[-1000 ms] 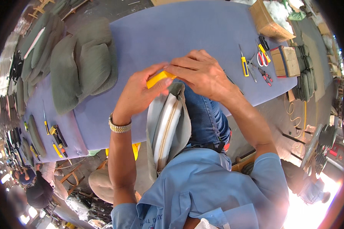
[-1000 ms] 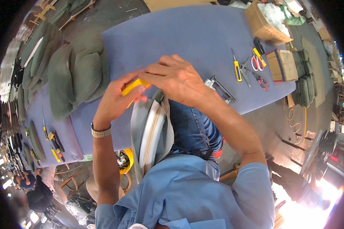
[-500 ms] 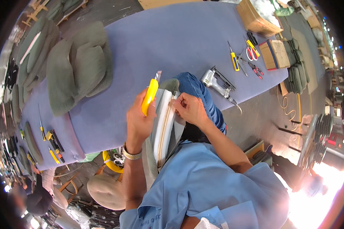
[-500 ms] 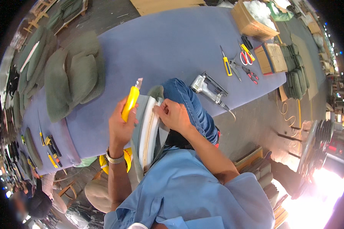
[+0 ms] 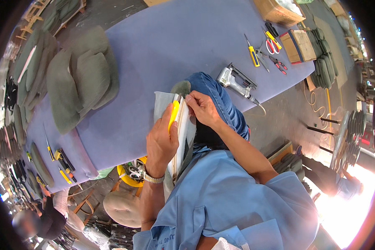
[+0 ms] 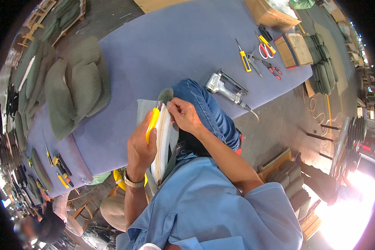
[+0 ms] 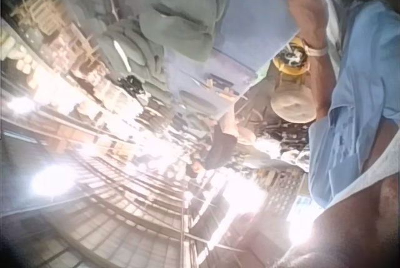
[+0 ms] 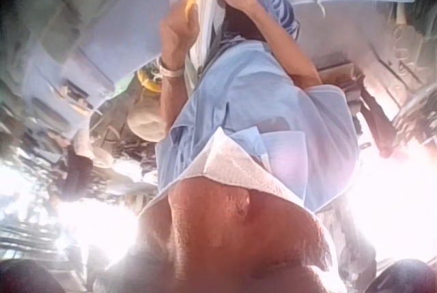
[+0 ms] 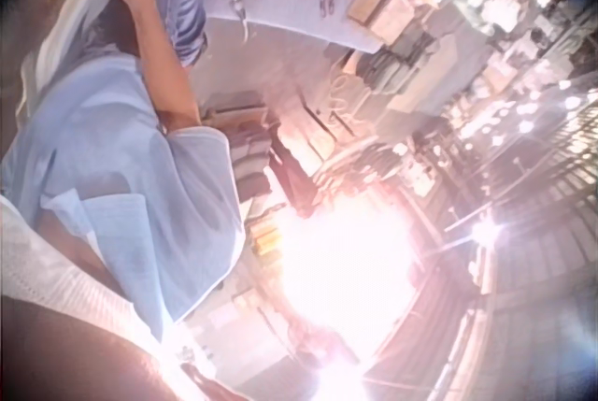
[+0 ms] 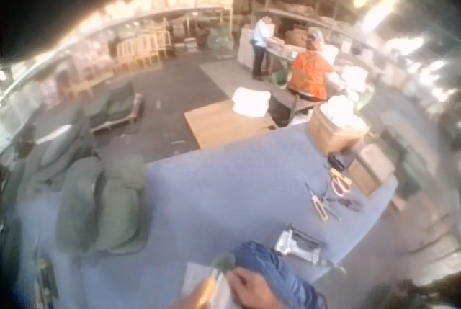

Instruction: The person staples green fabric onto cushion foam using a pneumatic staple gun, trims excess fabric with a utility knife, and folds edges to fit the cushion shape. The person repeats this process on multiple cushions at a workbench.

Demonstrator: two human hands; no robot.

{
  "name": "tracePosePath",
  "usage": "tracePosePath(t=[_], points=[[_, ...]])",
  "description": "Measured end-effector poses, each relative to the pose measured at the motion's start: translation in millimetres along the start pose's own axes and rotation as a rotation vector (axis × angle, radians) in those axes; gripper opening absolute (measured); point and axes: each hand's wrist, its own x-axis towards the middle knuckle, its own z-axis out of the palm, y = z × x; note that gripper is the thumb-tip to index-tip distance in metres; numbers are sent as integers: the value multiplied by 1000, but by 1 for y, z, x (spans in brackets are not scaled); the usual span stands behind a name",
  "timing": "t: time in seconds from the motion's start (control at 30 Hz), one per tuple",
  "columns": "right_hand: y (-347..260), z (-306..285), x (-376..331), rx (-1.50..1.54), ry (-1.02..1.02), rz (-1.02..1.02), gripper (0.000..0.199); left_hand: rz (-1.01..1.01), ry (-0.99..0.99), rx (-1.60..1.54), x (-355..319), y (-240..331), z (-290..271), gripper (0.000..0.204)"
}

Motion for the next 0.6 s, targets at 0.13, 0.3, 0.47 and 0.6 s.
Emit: tracePosePath(t=[0.13,0.3,0.47,0.6], points=[[7,0,1,7,-13,-10,31,-69,-71,61,-1,8,2,50],[4,-2,0,13,-22,-8,33,-26,-64,95,3,1,9,51],[4,-2,0,46,-28,-20,32,-51,-89,133,5,4,7,51],[12,-1,2,130,-22,-20,31,-120,-149,223,10,17,5,51]])
